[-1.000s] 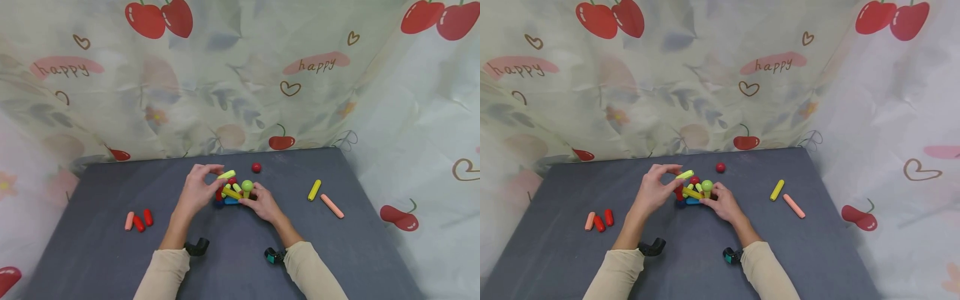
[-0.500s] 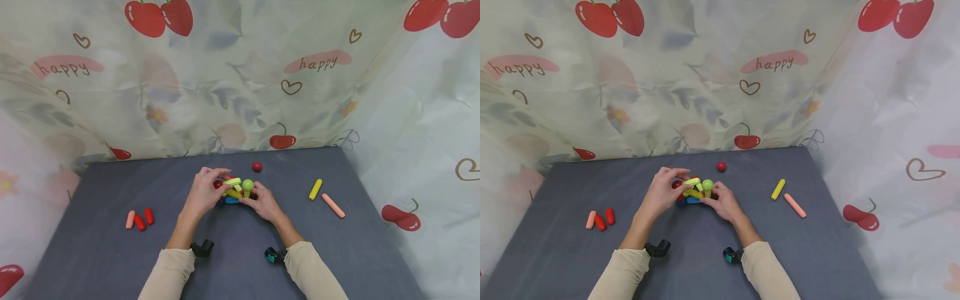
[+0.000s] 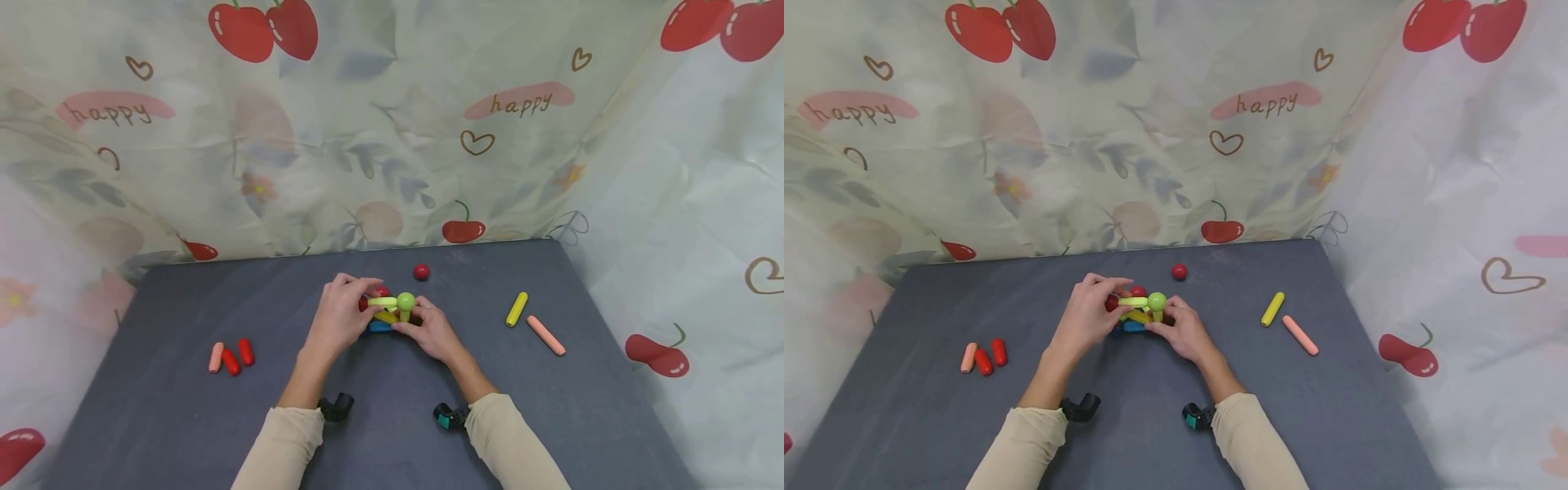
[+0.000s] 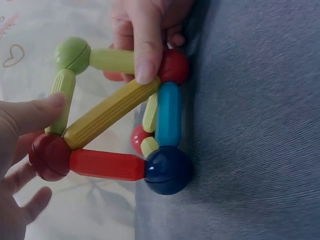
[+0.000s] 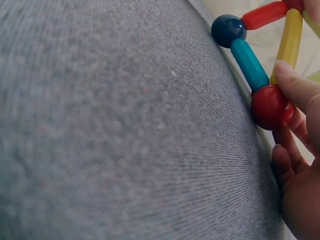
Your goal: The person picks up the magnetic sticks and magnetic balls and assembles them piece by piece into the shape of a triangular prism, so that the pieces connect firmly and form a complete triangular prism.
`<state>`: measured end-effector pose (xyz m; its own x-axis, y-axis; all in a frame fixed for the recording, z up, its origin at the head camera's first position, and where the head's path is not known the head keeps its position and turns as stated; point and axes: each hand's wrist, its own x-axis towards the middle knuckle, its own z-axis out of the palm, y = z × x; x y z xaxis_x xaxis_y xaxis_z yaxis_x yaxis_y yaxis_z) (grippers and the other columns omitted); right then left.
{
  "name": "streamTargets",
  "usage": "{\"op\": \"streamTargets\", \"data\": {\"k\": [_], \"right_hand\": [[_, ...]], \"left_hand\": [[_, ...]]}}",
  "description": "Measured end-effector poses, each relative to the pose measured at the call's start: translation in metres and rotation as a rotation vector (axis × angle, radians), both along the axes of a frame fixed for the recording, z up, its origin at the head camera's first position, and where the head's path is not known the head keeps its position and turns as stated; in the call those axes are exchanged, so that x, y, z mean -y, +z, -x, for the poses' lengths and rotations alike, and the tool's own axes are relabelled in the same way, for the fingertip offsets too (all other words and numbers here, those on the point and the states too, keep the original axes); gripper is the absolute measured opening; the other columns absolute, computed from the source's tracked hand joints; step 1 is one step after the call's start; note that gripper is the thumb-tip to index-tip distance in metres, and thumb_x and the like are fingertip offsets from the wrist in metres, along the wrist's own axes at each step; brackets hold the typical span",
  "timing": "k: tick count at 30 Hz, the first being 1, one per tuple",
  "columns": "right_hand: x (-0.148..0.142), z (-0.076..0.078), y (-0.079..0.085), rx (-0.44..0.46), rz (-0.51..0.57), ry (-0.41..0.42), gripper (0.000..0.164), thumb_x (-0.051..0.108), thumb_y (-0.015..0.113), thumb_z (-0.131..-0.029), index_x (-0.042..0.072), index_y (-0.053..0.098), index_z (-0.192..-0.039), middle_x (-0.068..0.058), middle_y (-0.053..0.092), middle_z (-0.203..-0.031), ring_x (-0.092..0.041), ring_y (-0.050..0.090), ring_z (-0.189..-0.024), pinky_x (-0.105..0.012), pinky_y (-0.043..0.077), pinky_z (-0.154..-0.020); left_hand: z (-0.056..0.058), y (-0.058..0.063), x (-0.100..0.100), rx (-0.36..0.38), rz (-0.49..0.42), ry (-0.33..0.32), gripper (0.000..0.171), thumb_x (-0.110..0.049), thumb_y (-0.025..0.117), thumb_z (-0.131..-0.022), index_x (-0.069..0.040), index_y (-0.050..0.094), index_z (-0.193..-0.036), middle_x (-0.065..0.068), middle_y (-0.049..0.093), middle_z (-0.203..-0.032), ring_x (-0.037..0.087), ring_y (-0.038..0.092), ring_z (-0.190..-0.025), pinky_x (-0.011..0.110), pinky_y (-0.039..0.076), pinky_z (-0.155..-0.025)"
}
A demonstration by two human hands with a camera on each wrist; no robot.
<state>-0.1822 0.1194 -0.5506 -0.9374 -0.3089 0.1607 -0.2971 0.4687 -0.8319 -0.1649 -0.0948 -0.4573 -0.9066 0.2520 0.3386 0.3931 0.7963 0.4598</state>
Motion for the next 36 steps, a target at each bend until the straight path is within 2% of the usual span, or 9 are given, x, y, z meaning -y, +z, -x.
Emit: {"op": "streamTargets", "data": {"k": [3, 7, 9, 12, 19, 22, 26, 30, 36], "right_hand": [[0.0, -0.001, 0.001, 0.003, -0.012, 0.002, 0.025, 0.027, 0.08, -0.089, 0.01, 0.078, -0.107, -0.003, 0.063, -0.108, -0.016, 0.061, -0.093, -0.028, 0.052, -0.084], [0.002, -0.004, 0.004, -0.009, -0.103, -0.02, 0.025, 0.029, 0.081, -0.089, 0.01, 0.077, -0.104, -0.001, 0.061, -0.104, -0.013, 0.058, -0.089, -0.028, 0.051, -0.081], [0.004, -0.007, 0.005, -0.029, -0.164, -0.046, 0.026, 0.032, 0.08, -0.089, 0.011, 0.077, -0.104, -0.001, 0.06, -0.103, -0.012, 0.057, -0.087, -0.028, 0.05, -0.08], [0.006, -0.013, 0.009, -0.054, -0.234, -0.076, 0.03, 0.036, 0.079, -0.089, 0.011, 0.075, -0.105, -0.001, 0.06, -0.101, -0.012, 0.055, -0.083, -0.03, 0.049, -0.077], [-0.004, -0.026, 0.021, 0.024, -0.186, 0.041, 0.022, 0.034, 0.073, -0.095, 0.018, 0.073, -0.11, 0.002, 0.064, -0.1, -0.009, 0.058, -0.083, -0.025, 0.051, -0.075], [-0.014, -0.025, 0.023, 0.013, -0.104, 0.01, 0.02, 0.022, 0.07, -0.097, 0.018, 0.073, -0.116, 0.0, 0.07, -0.105, -0.009, 0.061, -0.082, -0.026, 0.053, -0.074], [-0.02, -0.015, 0.02, -0.019, -0.137, -0.056, 0.04, 0.018, 0.068, -0.098, 0.015, 0.063, -0.138, -0.004, 0.064, -0.133, -0.007, 0.061, -0.079, -0.026, 0.053, -0.075], [-0.019, -0.009, 0.017, 0.0, -0.242, -0.018, 0.055, 0.021, 0.069, -0.098, 0.013, 0.052, -0.149, -0.007, 0.053, -0.151, -0.007, 0.059, -0.079, -0.028, 0.054, -0.078], [-0.018, -0.016, 0.017, -0.009, -0.283, -0.077, 0.05, 0.022, 0.072, -0.096, 0.013, 0.058, -0.142, -0.007, 0.06, -0.137, -0.009, 0.06, -0.079, -0.031, 0.055, -0.078]], "left_hand": [[-0.01, -0.003, -0.001, 0.109, -0.071, 0.12, 0.058, -0.035, 0.086, -0.082, -0.015, 0.065, -0.132, 0.007, 0.064, -0.125, 0.029, 0.054, -0.112, 0.048, 0.05, -0.096], [-0.031, -0.011, -0.002, 0.416, -0.161, 0.358, 0.077, -0.043, 0.083, -0.084, -0.007, 0.049, -0.143, 0.017, 0.049, -0.134, 0.033, 0.054, -0.115, 0.049, 0.053, -0.096], [-0.039, -0.018, -0.003, 0.561, -0.177, 0.399, 0.082, -0.043, 0.081, -0.086, -0.003, 0.043, -0.148, 0.02, 0.048, -0.135, 0.035, 0.056, -0.115, 0.053, 0.052, -0.098], [-0.045, -0.029, -0.006, 0.679, -0.193, 0.366, 0.087, -0.041, 0.078, -0.089, 0.0, 0.037, -0.154, 0.023, 0.047, -0.144, 0.038, 0.056, -0.123, 0.057, 0.048, -0.107], [-0.041, -0.046, -0.007, 0.668, -0.269, 0.262, 0.107, -0.038, 0.084, -0.084, -0.004, 0.019, -0.162, 0.021, 0.027, -0.167, 0.041, 0.031, -0.153, 0.06, 0.031, -0.122], [-0.036, -0.05, -0.008, 0.66, -0.258, 0.23, 0.115, -0.038, 0.088, -0.079, -0.005, 0.017, -0.163, 0.018, 0.022, -0.17, 0.044, 0.026, -0.154, 0.061, 0.03, -0.122], [-0.03, -0.054, -0.015, 0.661, -0.24, 0.203, 0.121, -0.038, 0.093, -0.073, -0.009, 0.017, -0.164, 0.015, 0.02, -0.171, 0.047, 0.026, -0.152, 0.065, 0.032, -0.119], [-0.027, -0.057, -0.02, 0.642, -0.255, 0.191, 0.123, -0.036, 0.095, -0.071, -0.01, 0.018, -0.164, 0.017, 0.015, -0.171, 0.047, 0.023, -0.153, 0.064, 0.033, -0.118], [-0.026, -0.058, -0.017, 0.619, -0.346, 0.214, 0.113, -0.021, 0.093, -0.074, -0.014, 0.024, -0.163, 0.017, 0.02, -0.166, 0.036, 0.056, -0.131, 0.049, 0.052, -0.104]]}}
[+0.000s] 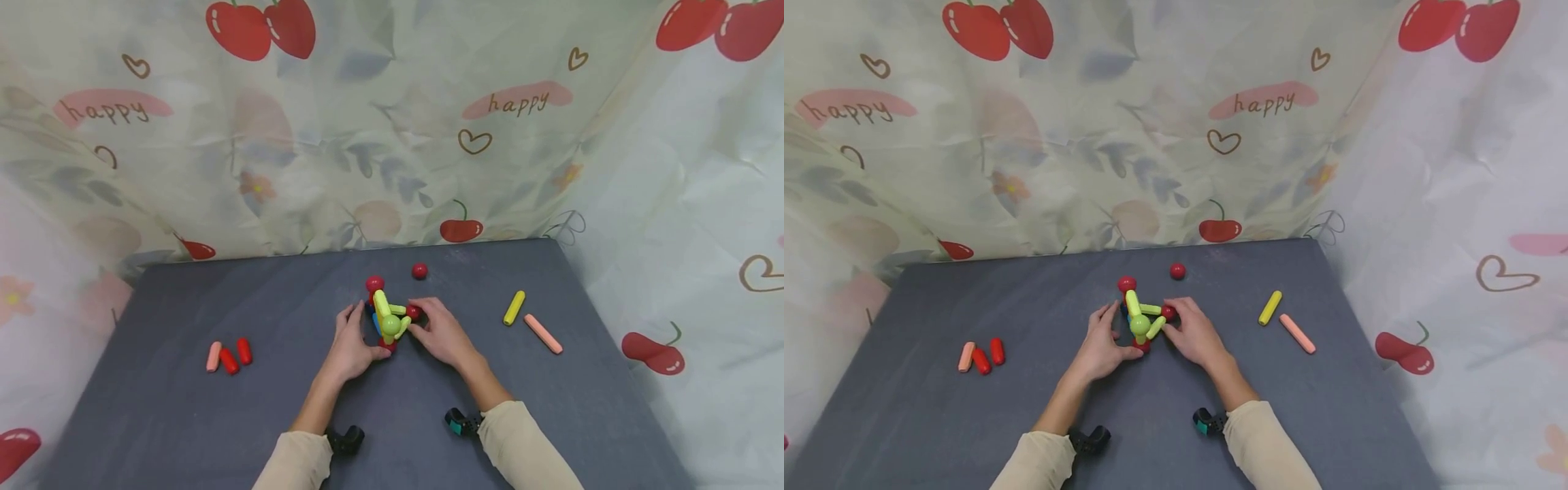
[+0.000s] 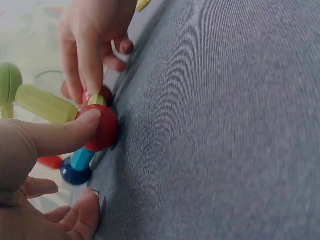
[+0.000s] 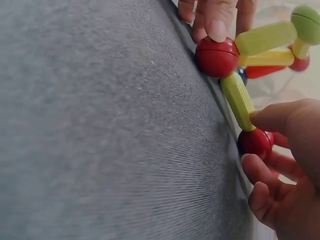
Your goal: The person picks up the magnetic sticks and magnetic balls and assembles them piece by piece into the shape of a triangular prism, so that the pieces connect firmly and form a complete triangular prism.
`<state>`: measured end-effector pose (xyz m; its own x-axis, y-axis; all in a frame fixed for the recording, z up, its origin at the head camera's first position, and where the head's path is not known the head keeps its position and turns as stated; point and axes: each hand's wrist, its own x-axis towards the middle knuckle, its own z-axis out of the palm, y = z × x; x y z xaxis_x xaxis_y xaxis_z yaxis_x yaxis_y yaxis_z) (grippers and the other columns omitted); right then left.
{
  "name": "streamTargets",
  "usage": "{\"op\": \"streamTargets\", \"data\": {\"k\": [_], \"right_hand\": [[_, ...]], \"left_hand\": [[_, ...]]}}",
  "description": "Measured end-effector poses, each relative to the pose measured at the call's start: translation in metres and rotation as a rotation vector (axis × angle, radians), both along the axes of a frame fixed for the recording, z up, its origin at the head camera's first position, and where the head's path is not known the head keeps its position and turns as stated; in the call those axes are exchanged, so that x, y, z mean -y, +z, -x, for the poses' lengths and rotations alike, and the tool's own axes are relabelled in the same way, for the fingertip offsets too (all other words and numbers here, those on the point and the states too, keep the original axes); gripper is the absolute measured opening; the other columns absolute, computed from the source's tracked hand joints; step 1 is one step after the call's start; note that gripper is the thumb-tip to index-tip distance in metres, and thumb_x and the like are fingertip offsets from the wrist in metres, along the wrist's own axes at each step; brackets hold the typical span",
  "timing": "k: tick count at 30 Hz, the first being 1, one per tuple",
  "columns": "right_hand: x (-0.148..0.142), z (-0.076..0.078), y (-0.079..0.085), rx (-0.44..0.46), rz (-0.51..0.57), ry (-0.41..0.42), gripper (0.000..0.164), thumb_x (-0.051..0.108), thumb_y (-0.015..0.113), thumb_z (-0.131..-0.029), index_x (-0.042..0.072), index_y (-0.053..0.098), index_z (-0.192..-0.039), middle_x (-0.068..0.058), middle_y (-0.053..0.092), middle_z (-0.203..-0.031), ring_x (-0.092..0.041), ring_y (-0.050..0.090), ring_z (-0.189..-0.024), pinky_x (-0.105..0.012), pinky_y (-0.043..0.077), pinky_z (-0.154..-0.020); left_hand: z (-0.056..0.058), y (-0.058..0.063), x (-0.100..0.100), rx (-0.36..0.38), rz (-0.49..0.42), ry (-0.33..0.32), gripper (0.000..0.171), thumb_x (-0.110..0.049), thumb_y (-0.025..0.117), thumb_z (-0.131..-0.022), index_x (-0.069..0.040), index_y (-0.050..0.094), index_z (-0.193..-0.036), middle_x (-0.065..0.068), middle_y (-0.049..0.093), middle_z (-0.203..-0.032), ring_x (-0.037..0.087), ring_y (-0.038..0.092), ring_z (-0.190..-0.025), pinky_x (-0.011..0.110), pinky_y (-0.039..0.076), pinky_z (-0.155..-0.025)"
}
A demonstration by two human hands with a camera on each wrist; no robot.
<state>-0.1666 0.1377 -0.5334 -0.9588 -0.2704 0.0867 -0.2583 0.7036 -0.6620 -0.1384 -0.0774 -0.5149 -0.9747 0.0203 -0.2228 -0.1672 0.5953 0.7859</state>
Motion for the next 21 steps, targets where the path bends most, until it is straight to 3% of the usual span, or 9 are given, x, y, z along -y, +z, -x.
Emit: {"op": "streamTargets", "data": {"k": [2, 5, 8, 11, 13, 17, 19, 21], "right_hand": [[0.0, -0.005, 0.001, -0.007, -0.002, -0.028, 0.049, 0.023, 0.073, -0.095, 0.013, 0.059, -0.141, -0.006, 0.061, -0.133, -0.008, 0.059, -0.078, -0.029, 0.055, -0.076], [-0.001, -0.013, 0.001, 0.006, -0.002, -0.07, 0.045, 0.024, 0.072, -0.095, 0.015, 0.062, -0.138, -0.003, 0.061, -0.124, -0.005, 0.057, -0.074, -0.025, 0.052, -0.071], [0.001, -0.021, 0.002, 0.026, 0.018, -0.07, 0.037, 0.026, 0.072, -0.096, 0.017, 0.066, -0.131, -0.001, 0.061, -0.113, -0.004, 0.055, -0.071, -0.022, 0.05, -0.067], [0.002, -0.024, 0.002, 0.05, 0.068, -0.021, 0.024, 0.027, 0.073, -0.096, 0.02, 0.072, -0.119, 0.003, 0.064, -0.098, -0.006, 0.054, -0.066, -0.022, 0.048, -0.063], [0.002, -0.022, 0.002, 0.058, 0.103, 0.003, 0.02, 0.027, 0.072, -0.097, 0.02, 0.073, -0.115, 0.004, 0.066, -0.095, -0.007, 0.056, -0.068, -0.023, 0.049, -0.063], [0.005, -0.008, -0.002, 0.024, 0.102, -0.07, 0.028, 0.029, 0.068, -0.099, 0.016, 0.07, -0.124, -0.001, 0.071, -0.11, -0.015, 0.061, -0.087, -0.031, 0.053, -0.078], [0.009, 0.001, -0.005, -0.003, 0.072, -0.122, 0.038, 0.03, 0.066, -0.1, 0.014, 0.064, -0.134, -0.006, 0.069, -0.126, -0.021, 0.058, -0.1, -0.038, 0.051, -0.088], [0.013, 0.009, -0.007, -0.023, 0.056, -0.123, 0.043, 0.033, 0.065, -0.101, 0.012, 0.062, -0.137, -0.008, 0.067, -0.133, -0.025, 0.055, -0.106, -0.042, 0.049, -0.094]], "left_hand": [[0.0, 0.001, 0.003, -0.007, -0.019, 0.012, 0.108, -0.017, 0.092, -0.076, -0.015, 0.027, -0.162, 0.017, 0.029, -0.161, 0.03, 0.066, -0.112, 0.043, 0.057, -0.092], [0.0, 0.001, 0.006, -0.035, -0.036, 0.031, 0.093, -0.011, 0.088, -0.079, -0.014, 0.037, -0.158, 0.014, 0.049, -0.146, 0.021, 0.068, -0.095, 0.036, 0.057, -0.079], [0.002, -0.002, 0.009, -0.094, -0.04, 0.067, 0.075, -0.005, 0.084, -0.082, -0.01, 0.05, -0.149, 0.012, 0.064, -0.129, 0.018, 0.069, -0.086, 0.033, 0.056, -0.074], [0.003, -0.005, 0.012, -0.161, -0.021, 0.136, 0.06, -0.002, 0.08, -0.084, -0.007, 0.058, -0.14, 0.014, 0.069, -0.122, 0.02, 0.071, -0.087, 0.035, 0.057, -0.078], [0.004, -0.007, 0.013, -0.188, -0.012, 0.181, 0.057, -0.002, 0.078, -0.086, -0.005, 0.059, -0.139, 0.016, 0.066, -0.126, 0.023, 0.072, -0.092, 0.038, 0.059, -0.083], [0.007, -0.005, 0.015, -0.21, -0.059, 0.221, 0.061, 0.0, 0.073, -0.089, -0.004, 0.053, -0.146, 0.021, 0.057, -0.138, 0.029, 0.072, -0.108, 0.041, 0.06, -0.092], [0.008, -0.004, 0.017, -0.197, -0.082, 0.222, 0.062, 0.0, 0.072, -0.09, -0.008, 0.052, -0.148, 0.019, 0.055, -0.142, 0.03, 0.071, -0.114, 0.041, 0.06, -0.093], [0.008, -0.001, 0.022, -0.186, -0.096, 0.218, 0.06, -0.001, 0.071, -0.091, -0.011, 0.053, -0.147, 0.016, 0.055, -0.144, 0.03, 0.069, -0.117, 0.042, 0.059, -0.095]]}}
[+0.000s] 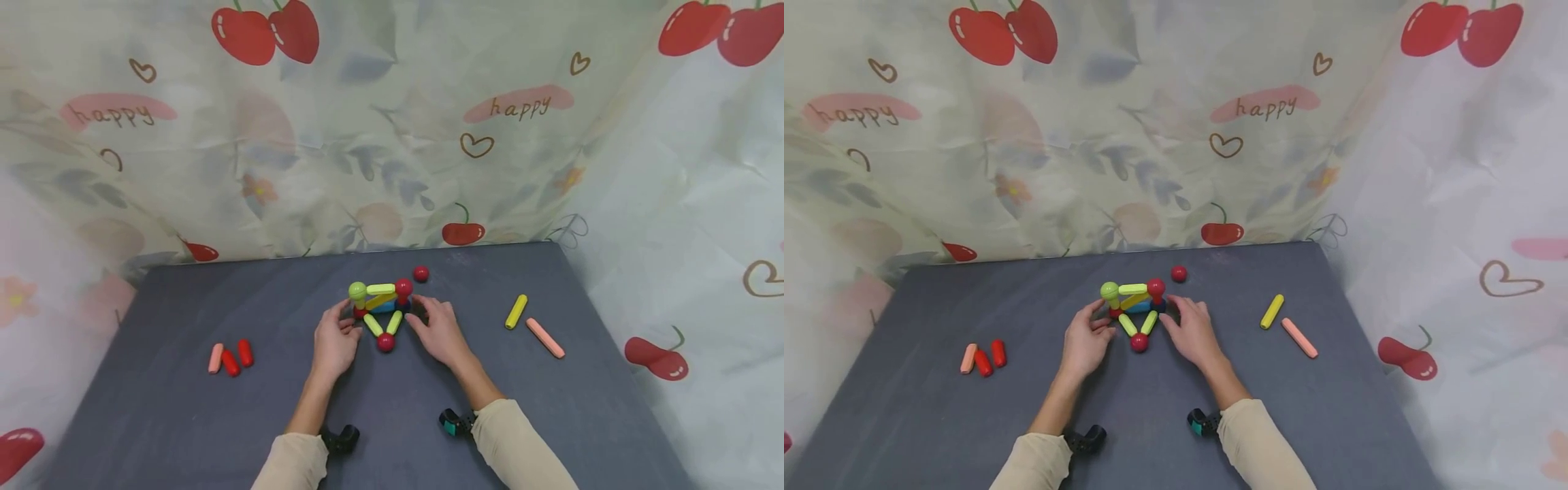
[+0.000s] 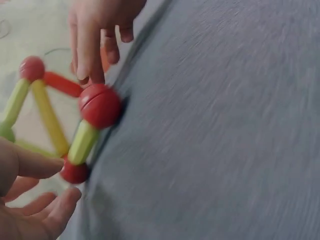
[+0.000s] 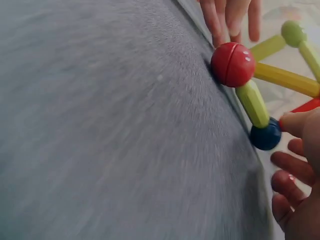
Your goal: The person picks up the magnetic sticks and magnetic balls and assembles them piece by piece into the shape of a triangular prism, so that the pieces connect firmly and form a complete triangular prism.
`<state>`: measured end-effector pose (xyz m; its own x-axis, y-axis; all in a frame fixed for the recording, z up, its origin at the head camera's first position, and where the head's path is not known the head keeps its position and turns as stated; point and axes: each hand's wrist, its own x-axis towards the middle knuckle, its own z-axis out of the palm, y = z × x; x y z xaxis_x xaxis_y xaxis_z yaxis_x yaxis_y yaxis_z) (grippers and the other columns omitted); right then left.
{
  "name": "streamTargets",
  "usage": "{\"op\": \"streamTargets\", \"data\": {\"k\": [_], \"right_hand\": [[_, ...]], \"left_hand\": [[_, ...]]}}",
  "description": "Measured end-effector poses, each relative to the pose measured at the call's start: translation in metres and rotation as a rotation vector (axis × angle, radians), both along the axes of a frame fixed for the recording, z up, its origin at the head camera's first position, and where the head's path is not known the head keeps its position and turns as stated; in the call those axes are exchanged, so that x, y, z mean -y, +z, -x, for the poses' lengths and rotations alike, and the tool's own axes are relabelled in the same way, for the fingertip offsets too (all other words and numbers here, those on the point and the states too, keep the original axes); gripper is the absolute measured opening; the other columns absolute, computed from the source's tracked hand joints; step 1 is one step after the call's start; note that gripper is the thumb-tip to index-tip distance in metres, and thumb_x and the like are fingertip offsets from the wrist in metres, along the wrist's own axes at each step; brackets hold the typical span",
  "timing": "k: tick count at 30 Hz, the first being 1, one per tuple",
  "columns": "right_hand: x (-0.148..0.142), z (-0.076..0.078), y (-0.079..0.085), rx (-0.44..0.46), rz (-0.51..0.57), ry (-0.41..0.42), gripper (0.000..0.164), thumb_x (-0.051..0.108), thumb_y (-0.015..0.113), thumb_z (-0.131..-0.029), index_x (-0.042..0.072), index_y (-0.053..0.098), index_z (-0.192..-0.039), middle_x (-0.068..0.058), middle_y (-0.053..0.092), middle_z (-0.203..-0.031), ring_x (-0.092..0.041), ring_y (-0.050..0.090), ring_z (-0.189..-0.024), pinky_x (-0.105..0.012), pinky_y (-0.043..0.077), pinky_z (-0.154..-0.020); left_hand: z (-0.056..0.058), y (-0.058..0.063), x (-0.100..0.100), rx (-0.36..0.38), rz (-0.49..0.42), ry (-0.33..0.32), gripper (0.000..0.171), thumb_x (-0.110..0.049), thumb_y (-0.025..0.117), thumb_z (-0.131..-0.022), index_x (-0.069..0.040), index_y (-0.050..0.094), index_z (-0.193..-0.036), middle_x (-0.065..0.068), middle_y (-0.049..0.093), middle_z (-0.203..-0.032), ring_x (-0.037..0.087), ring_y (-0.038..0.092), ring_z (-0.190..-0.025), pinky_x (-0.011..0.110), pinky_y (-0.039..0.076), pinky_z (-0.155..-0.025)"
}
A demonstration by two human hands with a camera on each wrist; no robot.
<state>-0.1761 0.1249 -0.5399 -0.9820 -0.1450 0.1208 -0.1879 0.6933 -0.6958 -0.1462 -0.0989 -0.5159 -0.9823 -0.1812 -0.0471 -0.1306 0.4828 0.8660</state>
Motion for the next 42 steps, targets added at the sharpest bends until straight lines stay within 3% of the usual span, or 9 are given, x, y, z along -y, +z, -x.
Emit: {"op": "streamTargets", "data": {"k": [4, 8, 13, 17, 25, 30, 36, 39, 42], "right_hand": [[0.007, 0.015, -0.003, -0.06, 0.004, 0.045, 0.036, 0.031, 0.066, -0.101, 0.009, 0.067, -0.13, -0.01, 0.07, -0.127, -0.029, 0.056, -0.107, -0.043, 0.045, -0.095], [0.01, 0.024, -0.004, -0.098, 0.015, 0.062, 0.027, 0.027, 0.07, -0.098, 0.011, 0.072, -0.119, -0.008, 0.073, -0.116, -0.027, 0.06, -0.104, -0.043, 0.045, -0.093], [0.01, 0.029, -0.005, -0.083, 0.009, 0.09, 0.027, 0.026, 0.072, -0.096, 0.011, 0.072, -0.119, -0.009, 0.074, -0.117, -0.028, 0.062, -0.105, -0.044, 0.047, -0.095], [0.01, 0.031, -0.006, -0.069, 0.007, 0.097, 0.028, 0.028, 0.072, -0.096, 0.013, 0.071, -0.12, -0.008, 0.074, -0.118, -0.027, 0.062, -0.106, -0.044, 0.048, -0.096], [0.009, 0.034, -0.006, -0.084, -0.01, 0.119, 0.029, 0.035, 0.071, -0.097, 0.015, 0.073, -0.118, -0.005, 0.075, -0.114, -0.024, 0.062, -0.1, -0.042, 0.049, -0.092], [0.009, 0.033, -0.005, -0.083, -0.038, 0.105, 0.028, 0.033, 0.07, -0.097, 0.015, 0.072, -0.118, -0.006, 0.075, -0.115, -0.024, 0.061, -0.099, -0.04, 0.048, -0.09], [0.009, 0.033, -0.001, -0.071, -0.067, 0.119, 0.03, 0.033, 0.067, -0.099, 0.013, 0.072, -0.121, -0.007, 0.074, -0.116, -0.026, 0.06, -0.1, -0.04, 0.047, -0.09], [0.009, 0.035, 0.0, -0.075, -0.092, 0.128, 0.031, 0.035, 0.066, -0.1, 0.013, 0.072, -0.121, -0.005, 0.074, -0.115, -0.024, 0.059, -0.099, -0.039, 0.048, -0.089], [0.007, 0.037, 0.0, -0.077, -0.1, 0.127, 0.031, 0.034, 0.067, -0.099, 0.013, 0.072, -0.12, -0.005, 0.074, -0.114, -0.024, 0.059, -0.099, -0.039, 0.049, -0.089]], "left_hand": [[-0.005, 0.008, 0.025, -0.017, 0.05, 0.005, 0.05, -0.005, 0.073, -0.091, -0.014, 0.062, -0.139, 0.01, 0.062, -0.139, 0.029, 0.067, -0.118, 0.044, 0.058, -0.097], [-0.011, 0.016, 0.069, -0.064, 0.169, 0.067, 0.044, -0.008, 0.072, -0.092, -0.012, 0.065, -0.135, 0.013, 0.065, -0.133, 0.033, 0.062, -0.122, 0.048, 0.051, -0.102], [-0.021, 0.016, 0.126, 0.032, 0.304, 0.242, 0.048, -0.011, 0.069, -0.095, -0.007, 0.057, -0.141, 0.021, 0.059, -0.139, 0.043, 0.047, -0.131, 0.059, 0.038, -0.108], [-0.028, 0.012, 0.15, 0.089, 0.354, 0.323, 0.054, -0.008, 0.072, -0.092, -0.002, 0.054, -0.143, 0.026, 0.056, -0.138, 0.048, 0.045, -0.132, 0.062, 0.037, -0.11], [-0.038, 0.013, 0.154, 0.088, 0.425, 0.34, 0.054, -0.003, 0.074, -0.088, 0.0, 0.056, -0.139, 0.029, 0.059, -0.132, 0.05, 0.048, -0.126, 0.062, 0.04, -0.108], [-0.038, 0.013, 0.152, 0.111, 0.453, 0.303, 0.054, -0.004, 0.075, -0.087, 0.001, 0.056, -0.138, 0.026, 0.065, -0.124, 0.048, 0.059, -0.115, 0.061, 0.046, -0.1], [-0.036, 0.014, 0.145, 0.133, 0.433, 0.245, 0.048, -0.004, 0.066, -0.092, -0.001, 0.055, -0.139, 0.024, 0.068, -0.126, 0.045, 0.065, -0.111, 0.058, 0.052, -0.092], [-0.035, 0.019, 0.137, 0.117, 0.376, 0.232, 0.049, -0.008, 0.066, -0.094, -0.006, 0.055, -0.142, 0.021, 0.068, -0.129, 0.04, 0.066, -0.113, 0.056, 0.052, -0.096], [-0.033, 0.027, 0.123, 0.055, 0.237, 0.19, 0.052, -0.012, 0.069, -0.095, -0.011, 0.054, -0.145, 0.016, 0.069, -0.131, 0.031, 0.067, -0.114, 0.05, 0.054, -0.099]]}}
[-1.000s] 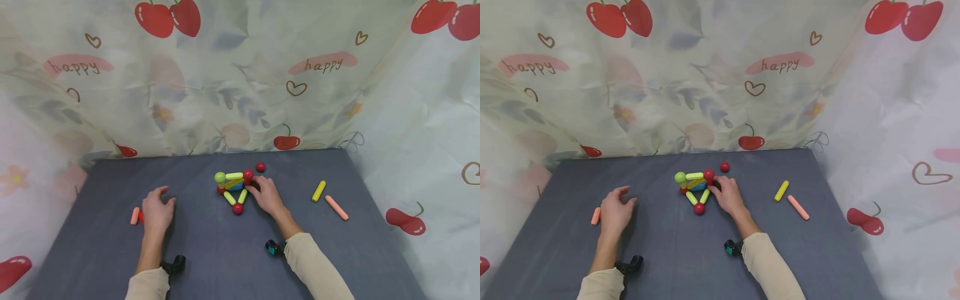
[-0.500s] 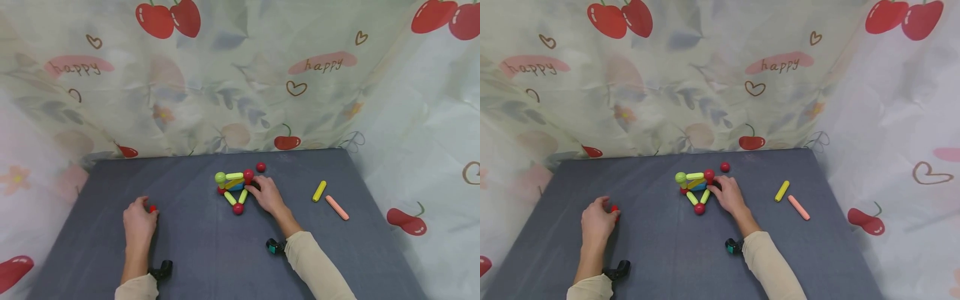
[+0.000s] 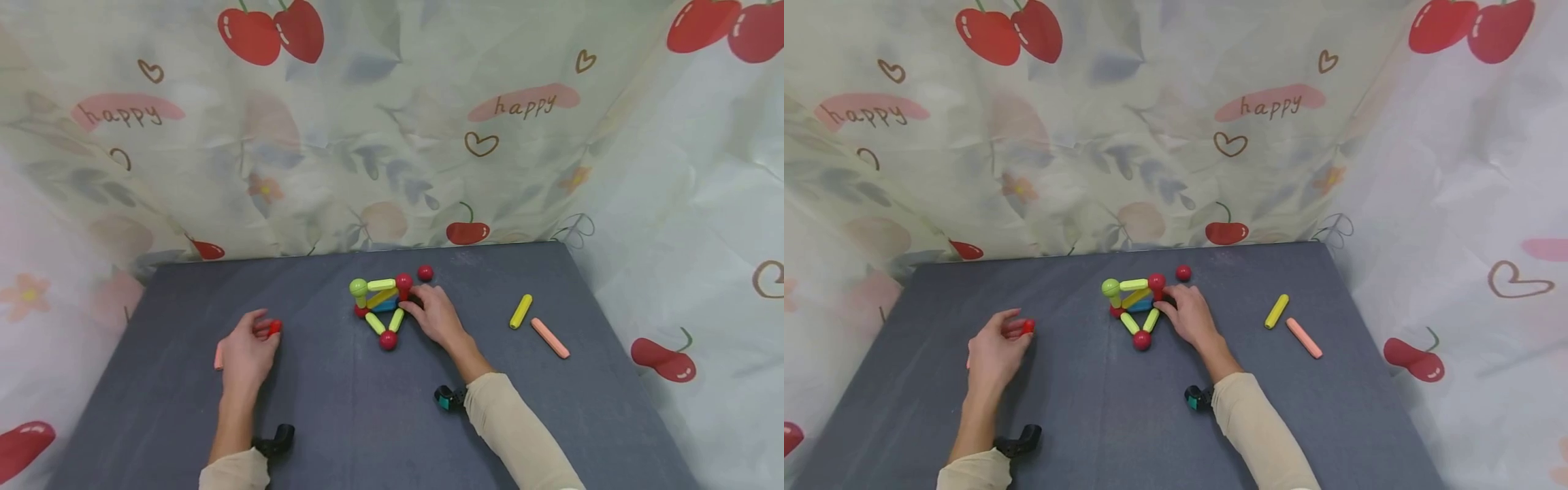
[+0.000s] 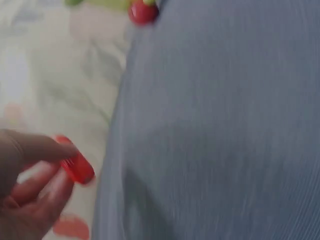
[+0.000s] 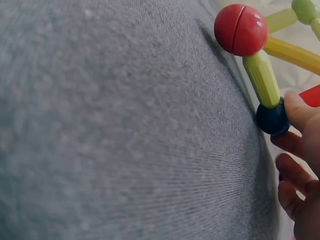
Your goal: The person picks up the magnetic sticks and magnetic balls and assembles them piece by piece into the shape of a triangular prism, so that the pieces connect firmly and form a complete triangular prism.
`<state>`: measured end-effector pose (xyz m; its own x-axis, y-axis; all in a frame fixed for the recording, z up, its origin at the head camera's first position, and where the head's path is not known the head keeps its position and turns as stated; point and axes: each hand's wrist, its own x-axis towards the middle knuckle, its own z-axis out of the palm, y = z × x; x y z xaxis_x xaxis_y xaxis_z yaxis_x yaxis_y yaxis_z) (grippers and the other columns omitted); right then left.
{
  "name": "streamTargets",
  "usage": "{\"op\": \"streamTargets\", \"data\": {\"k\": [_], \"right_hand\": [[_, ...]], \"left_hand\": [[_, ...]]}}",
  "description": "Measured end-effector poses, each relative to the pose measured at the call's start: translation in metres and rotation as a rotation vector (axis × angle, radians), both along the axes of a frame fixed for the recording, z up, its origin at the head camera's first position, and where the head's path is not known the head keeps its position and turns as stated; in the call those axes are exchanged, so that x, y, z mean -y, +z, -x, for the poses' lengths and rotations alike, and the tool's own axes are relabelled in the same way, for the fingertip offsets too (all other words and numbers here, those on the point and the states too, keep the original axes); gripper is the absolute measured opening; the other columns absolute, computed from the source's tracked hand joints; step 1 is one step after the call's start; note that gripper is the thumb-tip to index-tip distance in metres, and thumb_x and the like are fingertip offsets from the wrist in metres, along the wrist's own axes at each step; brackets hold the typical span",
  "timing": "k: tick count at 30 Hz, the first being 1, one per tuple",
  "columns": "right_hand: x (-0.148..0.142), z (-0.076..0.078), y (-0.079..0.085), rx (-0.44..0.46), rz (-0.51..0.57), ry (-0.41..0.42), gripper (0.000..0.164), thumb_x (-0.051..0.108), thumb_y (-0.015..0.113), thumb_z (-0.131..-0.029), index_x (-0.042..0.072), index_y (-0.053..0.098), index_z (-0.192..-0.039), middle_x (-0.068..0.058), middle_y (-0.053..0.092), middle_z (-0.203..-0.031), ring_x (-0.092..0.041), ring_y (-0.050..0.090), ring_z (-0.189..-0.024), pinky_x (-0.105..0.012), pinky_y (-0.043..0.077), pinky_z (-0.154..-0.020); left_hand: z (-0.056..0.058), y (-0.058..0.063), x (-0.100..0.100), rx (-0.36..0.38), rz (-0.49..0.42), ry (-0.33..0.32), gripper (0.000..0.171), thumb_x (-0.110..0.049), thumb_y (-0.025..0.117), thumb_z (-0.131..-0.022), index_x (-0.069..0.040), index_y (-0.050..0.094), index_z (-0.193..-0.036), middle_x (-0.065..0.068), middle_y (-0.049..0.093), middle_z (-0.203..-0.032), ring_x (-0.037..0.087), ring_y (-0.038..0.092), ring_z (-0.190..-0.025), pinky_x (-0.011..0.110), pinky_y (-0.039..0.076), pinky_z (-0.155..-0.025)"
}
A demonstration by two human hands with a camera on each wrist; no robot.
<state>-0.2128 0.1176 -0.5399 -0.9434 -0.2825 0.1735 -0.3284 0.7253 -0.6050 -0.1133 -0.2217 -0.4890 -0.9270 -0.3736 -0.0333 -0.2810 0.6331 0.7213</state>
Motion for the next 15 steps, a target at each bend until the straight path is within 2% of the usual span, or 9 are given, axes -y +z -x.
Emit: {"op": "streamTargets", "data": {"k": [5, 8, 12, 15], "right_hand": [[-0.003, 0.002, 0.0, -0.004, 0.003, 0.004, 0.029, 0.033, 0.07, -0.097, 0.012, 0.072, -0.116, -0.006, 0.074, -0.111, -0.024, 0.061, -0.098, -0.04, 0.049, -0.092], [-0.002, 0.004, 0.002, 0.011, 0.003, 0.025, 0.027, 0.034, 0.069, -0.097, 0.013, 0.072, -0.115, -0.006, 0.073, -0.11, -0.024, 0.061, -0.098, -0.041, 0.049, -0.094], [-0.002, 0.005, 0.003, 0.043, 0.017, 0.035, 0.028, 0.035, 0.069, -0.098, 0.014, 0.071, -0.115, -0.006, 0.073, -0.109, -0.025, 0.062, -0.099, -0.044, 0.049, -0.098], [-0.002, 0.005, 0.003, 0.06, 0.03, 0.033, 0.029, 0.035, 0.069, -0.097, 0.014, 0.071, -0.117, -0.006, 0.073, -0.11, -0.025, 0.064, -0.101, -0.045, 0.049, -0.101]], "left_hand": [[0.001, 0.003, -0.042, -0.199, -0.211, -0.128, 0.049, -0.01, 0.079, -0.089, -0.017, 0.063, -0.135, 0.005, 0.074, -0.119, 0.02, 0.072, -0.107, 0.025, 0.06, -0.087], [0.002, 0.0, -0.073, -0.273, -0.314, -0.18, 0.046, -0.007, 0.082, -0.085, -0.015, 0.066, -0.128, 0.004, 0.075, -0.113, 0.019, 0.073, -0.104, 0.016, 0.058, -0.081], [0.005, -0.008, -0.11, -0.297, -0.44, -0.234, 0.045, -0.006, 0.083, -0.084, -0.012, 0.067, -0.126, 0.005, 0.074, -0.109, 0.02, 0.072, -0.102, 0.023, 0.061, -0.082], [0.009, -0.015, -0.129, -0.303, -0.503, -0.271, 0.044, -0.007, 0.084, -0.084, -0.012, 0.068, -0.125, 0.005, 0.074, -0.107, 0.02, 0.072, -0.1, 0.027, 0.062, -0.083]]}}
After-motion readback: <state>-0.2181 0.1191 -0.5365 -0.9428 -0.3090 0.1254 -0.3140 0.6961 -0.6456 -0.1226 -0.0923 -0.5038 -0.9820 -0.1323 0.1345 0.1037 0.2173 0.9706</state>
